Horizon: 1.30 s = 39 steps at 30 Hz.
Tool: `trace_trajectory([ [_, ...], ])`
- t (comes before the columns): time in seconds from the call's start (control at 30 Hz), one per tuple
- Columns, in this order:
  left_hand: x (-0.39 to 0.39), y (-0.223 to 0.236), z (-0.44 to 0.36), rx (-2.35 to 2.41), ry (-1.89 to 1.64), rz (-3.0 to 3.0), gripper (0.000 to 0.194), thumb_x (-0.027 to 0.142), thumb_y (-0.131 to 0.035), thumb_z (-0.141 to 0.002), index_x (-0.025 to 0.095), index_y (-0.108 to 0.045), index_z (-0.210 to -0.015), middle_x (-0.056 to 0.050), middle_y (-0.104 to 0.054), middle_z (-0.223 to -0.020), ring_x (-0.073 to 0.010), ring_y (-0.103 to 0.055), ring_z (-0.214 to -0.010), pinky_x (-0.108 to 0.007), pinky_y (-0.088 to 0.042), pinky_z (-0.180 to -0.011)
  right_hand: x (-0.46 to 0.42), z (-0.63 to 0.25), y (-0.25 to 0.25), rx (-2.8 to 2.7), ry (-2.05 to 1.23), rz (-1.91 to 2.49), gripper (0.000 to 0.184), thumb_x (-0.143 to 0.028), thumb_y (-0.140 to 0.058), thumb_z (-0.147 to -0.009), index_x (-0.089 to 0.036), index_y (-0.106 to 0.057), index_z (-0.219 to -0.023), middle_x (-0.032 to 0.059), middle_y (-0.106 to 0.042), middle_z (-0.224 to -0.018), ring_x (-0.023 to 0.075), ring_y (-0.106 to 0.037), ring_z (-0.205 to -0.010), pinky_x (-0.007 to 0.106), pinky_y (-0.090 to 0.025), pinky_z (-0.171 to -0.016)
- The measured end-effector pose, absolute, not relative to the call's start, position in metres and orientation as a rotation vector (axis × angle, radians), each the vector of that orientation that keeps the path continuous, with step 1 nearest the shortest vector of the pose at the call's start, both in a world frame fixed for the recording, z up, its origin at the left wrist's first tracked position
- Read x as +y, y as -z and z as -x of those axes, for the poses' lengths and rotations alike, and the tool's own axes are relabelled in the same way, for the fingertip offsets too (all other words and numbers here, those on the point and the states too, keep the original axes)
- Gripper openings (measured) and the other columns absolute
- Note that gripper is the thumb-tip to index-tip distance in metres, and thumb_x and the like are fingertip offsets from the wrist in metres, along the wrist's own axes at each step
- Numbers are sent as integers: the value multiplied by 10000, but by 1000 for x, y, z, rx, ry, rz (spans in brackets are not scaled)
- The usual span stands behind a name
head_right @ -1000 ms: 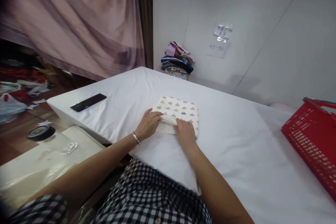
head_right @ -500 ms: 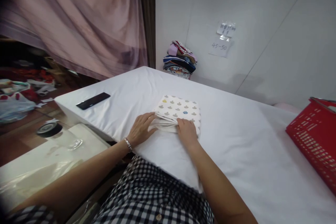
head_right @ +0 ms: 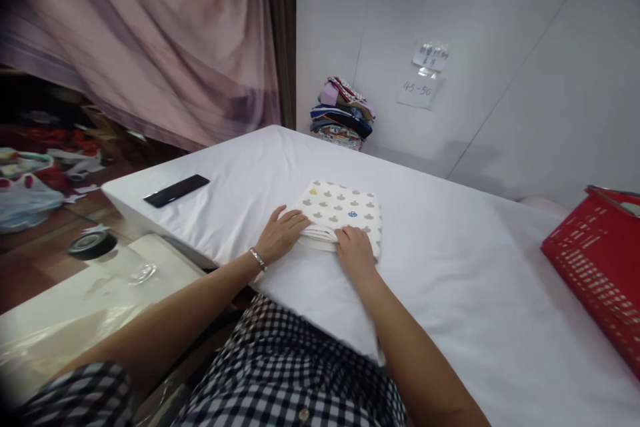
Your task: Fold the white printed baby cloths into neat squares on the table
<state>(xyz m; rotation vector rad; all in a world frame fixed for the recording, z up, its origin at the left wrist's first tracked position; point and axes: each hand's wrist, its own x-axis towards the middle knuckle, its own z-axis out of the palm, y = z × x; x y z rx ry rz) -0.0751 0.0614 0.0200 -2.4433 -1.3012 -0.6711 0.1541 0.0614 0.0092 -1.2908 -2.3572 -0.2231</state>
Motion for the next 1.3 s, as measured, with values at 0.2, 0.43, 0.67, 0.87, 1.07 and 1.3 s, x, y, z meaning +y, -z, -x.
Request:
trace_trajectory([
  [0.2,55,-15,76,-1296,607,2484,318,138,-392,-860,235,-532,-1129,-36,-598,-1126,-193,-473,-1120,-466,-226,-1040,56,-155,-11,-2418,226,1281,298,-152,-478,-800,-187,-548,-1088,84,-558,-1040,220,-454,-962,345,-354,-825],
  [0.43,43,-22,78,-1268,567,2550,457,219,-508,-810,220,-429,-1260,-77,-524,-1238,-225,-422,-1188,-478,-198,-1060,50,-156,-15,-2483,202,1270,367,-209,-519,-784,-184,-500,-1150,97,-536,-1091,237,-445,-992,363,-352,-842],
  [0.67,54,-21,76,-1226,541,2582,481,305,-552,-803,230,-426,-1261,-84,-516,-1248,-231,-416,-1192,-483,-181,-1061,59,-158,-13,-2461,203,1263,284,-231,-463,-844,-178,-529,-1115,87,-575,-1042,215,-481,-944,343,-380,-813],
  [0.87,61,-19,72,-1201,580,2571,528,377,-559,-794,196,-408,-1266,-90,-492,-1274,-239,-391,-1205,-486,-167,-1064,63,-159,-12,-2389,171,1275,273,-279,-413,-884,-179,-538,-1105,74,-605,-1001,205,-510,-925,328,-388,-807],
  [1.07,67,-21,70,-1228,598,2576,323,273,-481,-839,217,-499,-1156,-63,-593,-1122,-210,-482,-1099,-479,-191,-1053,63,-161,-8,-2347,197,1244,278,-282,-413,-884,-176,-538,-1109,72,-609,-1005,197,-511,-929,321,-389,-809],
  [1.3,72,-19,69,-1242,678,2531,282,198,-429,-858,227,-521,-1123,-45,-628,-1065,-194,-529,-1029,-473,-222,-1036,62,-160,-5,-2370,213,1271,356,-289,-461,-854,-179,-490,-1192,92,-562,-1096,223,-471,-1003,356,-371,-848],
])
